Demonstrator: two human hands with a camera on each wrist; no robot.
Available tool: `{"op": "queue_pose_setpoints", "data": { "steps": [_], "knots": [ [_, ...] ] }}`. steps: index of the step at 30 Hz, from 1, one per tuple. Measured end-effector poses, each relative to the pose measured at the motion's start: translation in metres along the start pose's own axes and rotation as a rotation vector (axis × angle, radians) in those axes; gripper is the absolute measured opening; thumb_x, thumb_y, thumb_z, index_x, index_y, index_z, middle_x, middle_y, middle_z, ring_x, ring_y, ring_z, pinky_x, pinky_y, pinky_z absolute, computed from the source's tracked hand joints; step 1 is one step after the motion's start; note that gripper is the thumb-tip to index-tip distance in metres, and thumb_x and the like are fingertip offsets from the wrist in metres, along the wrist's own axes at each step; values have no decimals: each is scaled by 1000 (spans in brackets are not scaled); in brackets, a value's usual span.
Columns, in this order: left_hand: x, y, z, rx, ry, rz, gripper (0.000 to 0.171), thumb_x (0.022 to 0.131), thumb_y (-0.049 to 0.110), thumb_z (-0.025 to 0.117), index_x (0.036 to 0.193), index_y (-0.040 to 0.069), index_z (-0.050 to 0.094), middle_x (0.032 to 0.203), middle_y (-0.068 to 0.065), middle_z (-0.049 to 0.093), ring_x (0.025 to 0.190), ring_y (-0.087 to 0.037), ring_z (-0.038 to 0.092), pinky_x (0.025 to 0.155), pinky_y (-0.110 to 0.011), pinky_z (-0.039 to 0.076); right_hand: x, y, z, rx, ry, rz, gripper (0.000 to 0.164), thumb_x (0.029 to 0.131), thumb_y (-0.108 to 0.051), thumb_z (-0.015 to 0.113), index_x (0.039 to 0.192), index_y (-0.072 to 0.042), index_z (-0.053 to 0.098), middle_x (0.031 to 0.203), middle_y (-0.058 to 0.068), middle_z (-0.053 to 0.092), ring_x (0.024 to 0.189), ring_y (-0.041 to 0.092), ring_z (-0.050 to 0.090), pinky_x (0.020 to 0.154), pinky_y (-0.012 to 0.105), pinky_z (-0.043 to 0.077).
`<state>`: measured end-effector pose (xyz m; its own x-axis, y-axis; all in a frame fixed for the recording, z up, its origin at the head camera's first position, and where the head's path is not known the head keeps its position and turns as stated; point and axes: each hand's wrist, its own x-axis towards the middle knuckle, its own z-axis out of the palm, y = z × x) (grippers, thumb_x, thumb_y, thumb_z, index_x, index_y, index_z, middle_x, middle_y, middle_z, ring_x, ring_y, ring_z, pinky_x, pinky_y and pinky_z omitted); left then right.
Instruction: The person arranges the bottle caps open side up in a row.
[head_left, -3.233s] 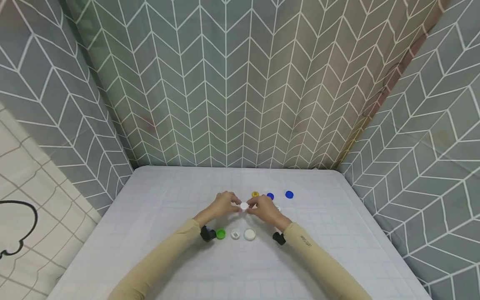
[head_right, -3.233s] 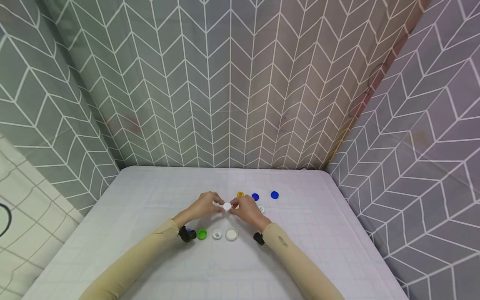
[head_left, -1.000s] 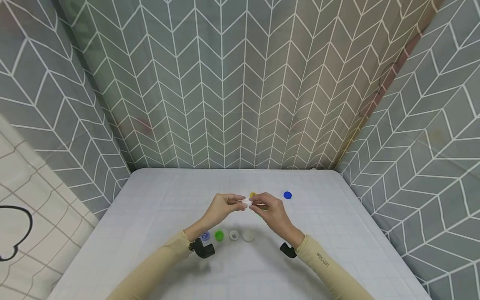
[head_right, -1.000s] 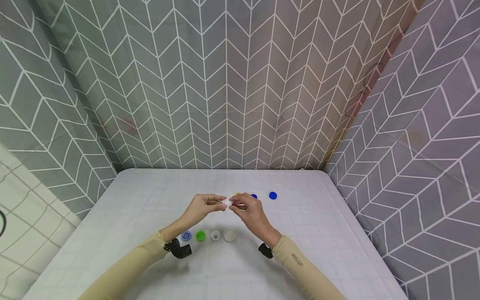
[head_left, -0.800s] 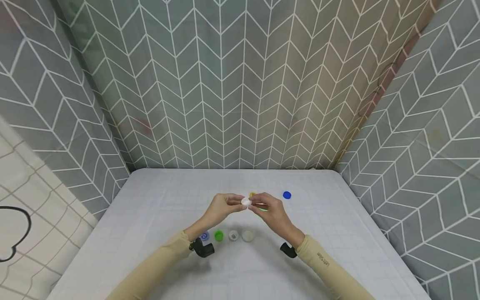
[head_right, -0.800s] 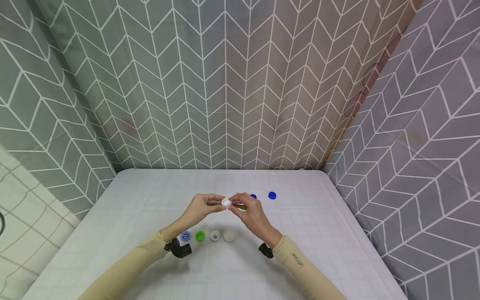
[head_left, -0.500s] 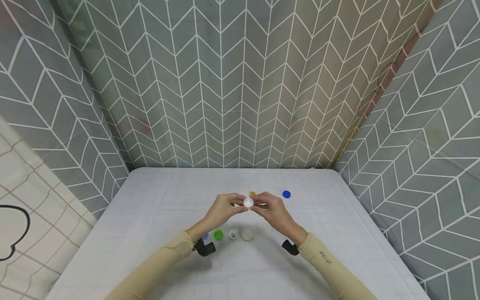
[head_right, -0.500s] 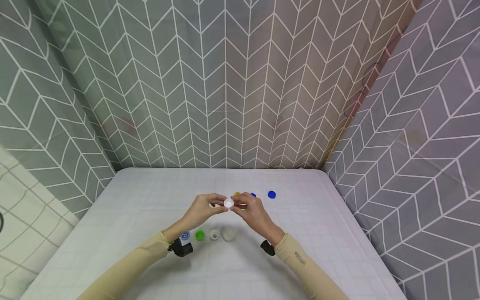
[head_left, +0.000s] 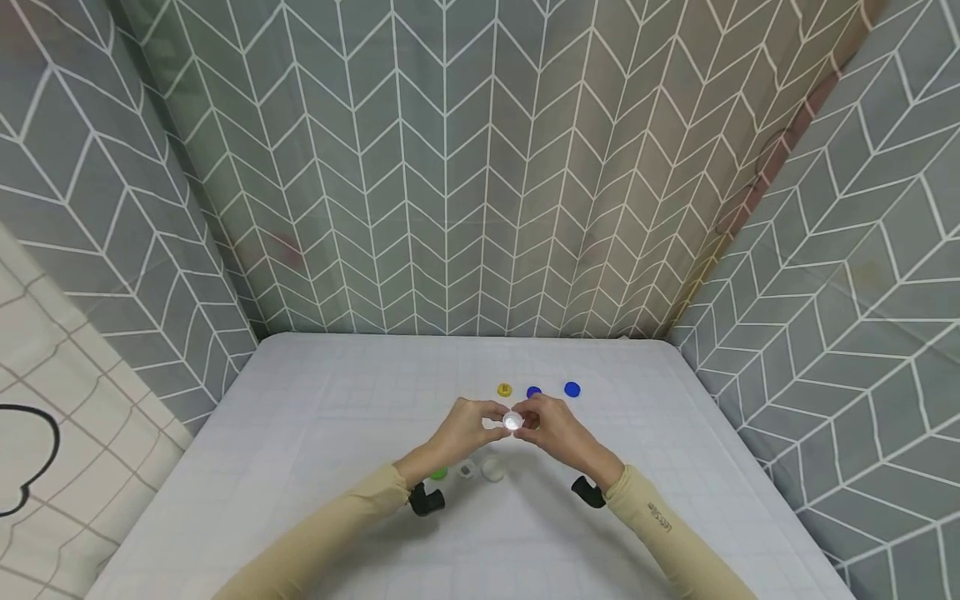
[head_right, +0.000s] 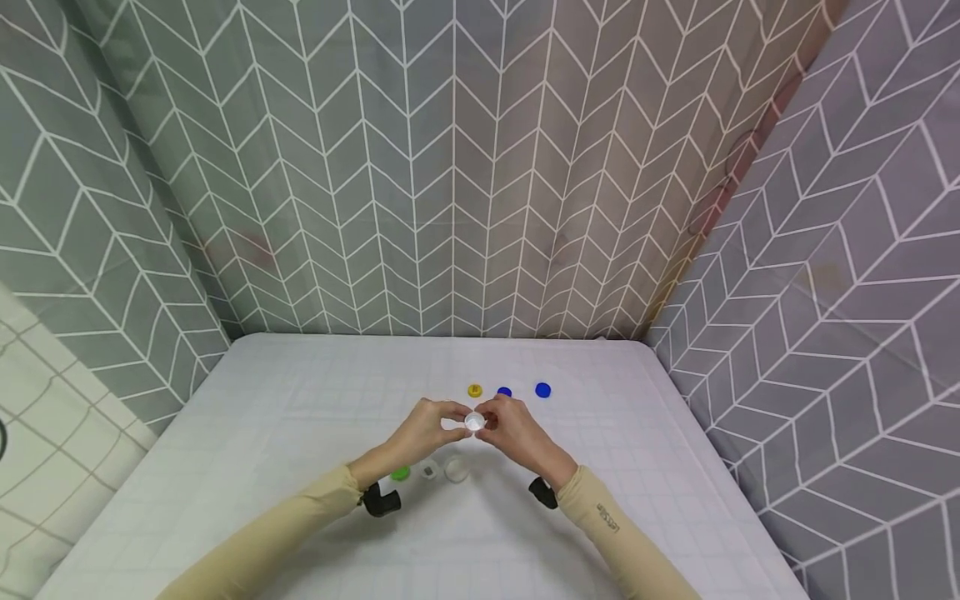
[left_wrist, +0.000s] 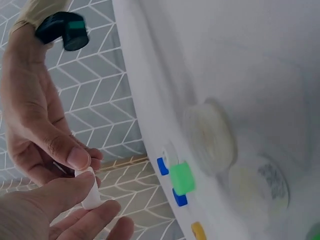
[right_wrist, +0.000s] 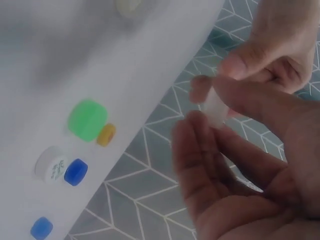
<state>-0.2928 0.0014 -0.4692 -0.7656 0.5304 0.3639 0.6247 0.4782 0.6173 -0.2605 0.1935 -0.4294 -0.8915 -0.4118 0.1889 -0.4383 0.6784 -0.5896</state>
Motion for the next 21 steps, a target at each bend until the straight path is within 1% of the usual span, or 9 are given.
{"op": "queue_pose_setpoints", "data": {
  "steps": [3, 6, 9, 11, 14, 17, 21],
  "knots": [
    [1, 0, 6, 104, -25, 4, 25, 81, 22, 78, 103, 11, 74, 95, 2, 76, 91, -13, 68, 89, -34, 49, 1, 2, -1, -68, -30, 25, 24, 76, -6, 80, 98, -5, 72, 88, 3, 67, 74, 13, 60, 62, 20, 49],
    [-1, 1, 14, 205, -54, -12, 26, 79, 27, 79, 102, 14, 74, 95, 5, 76, 90, -14, 64, 86, -37, 39, 0, 4, 1, -162, -77, 51, 23, 74, -10, 82, 94, -8, 72, 86, 1, 68, 77, 16, 61, 64, 25, 48],
    [-4, 2, 22, 279, -87, -16, 28, 77, 29, 80, 101, 15, 74, 97, 6, 75, 91, -16, 61, 83, -36, 37, -2, 8, 4, -233, -136, 68, 24, 73, -14, 83, 93, -8, 71, 84, 3, 68, 78, 17, 61, 67, 31, 48],
    [-5, 4, 27, 313, -117, -20, 29, 75, 31, 80, 100, 17, 75, 101, 7, 74, 94, -17, 60, 83, -35, 37, -4, 9, 5, -249, -174, 78, 25, 72, -15, 83, 92, -7, 71, 83, 3, 67, 77, 15, 58, 68, 33, 47],
    [-6, 5, 35, 350, -161, -30, 29, 74, 34, 80, 98, 19, 75, 105, 7, 71, 99, -16, 58, 83, -36, 37, -7, 13, 8, -275, -215, 78, 25, 71, -15, 84, 91, -7, 71, 76, 0, 63, 71, 12, 52, 66, 31, 44],
    [-7, 5, 42, 365, -205, -53, 29, 73, 35, 81, 97, 21, 74, 108, 8, 68, 103, -15, 55, 87, -37, 37, -9, 16, 12, -291, -243, 70, 22, 71, -14, 83, 89, -8, 72, 69, -5, 58, 66, 10, 48, 61, 28, 41],
    [-9, 5, 46, 375, -238, -72, 27, 71, 37, 82, 93, 23, 74, 109, 8, 66, 104, -15, 54, 90, -39, 37, -12, 18, 16, -293, -272, 54, 20, 70, -15, 84, 85, -9, 72, 67, -7, 56, 64, 8, 46, 58, 26, 38]
  ]
}}
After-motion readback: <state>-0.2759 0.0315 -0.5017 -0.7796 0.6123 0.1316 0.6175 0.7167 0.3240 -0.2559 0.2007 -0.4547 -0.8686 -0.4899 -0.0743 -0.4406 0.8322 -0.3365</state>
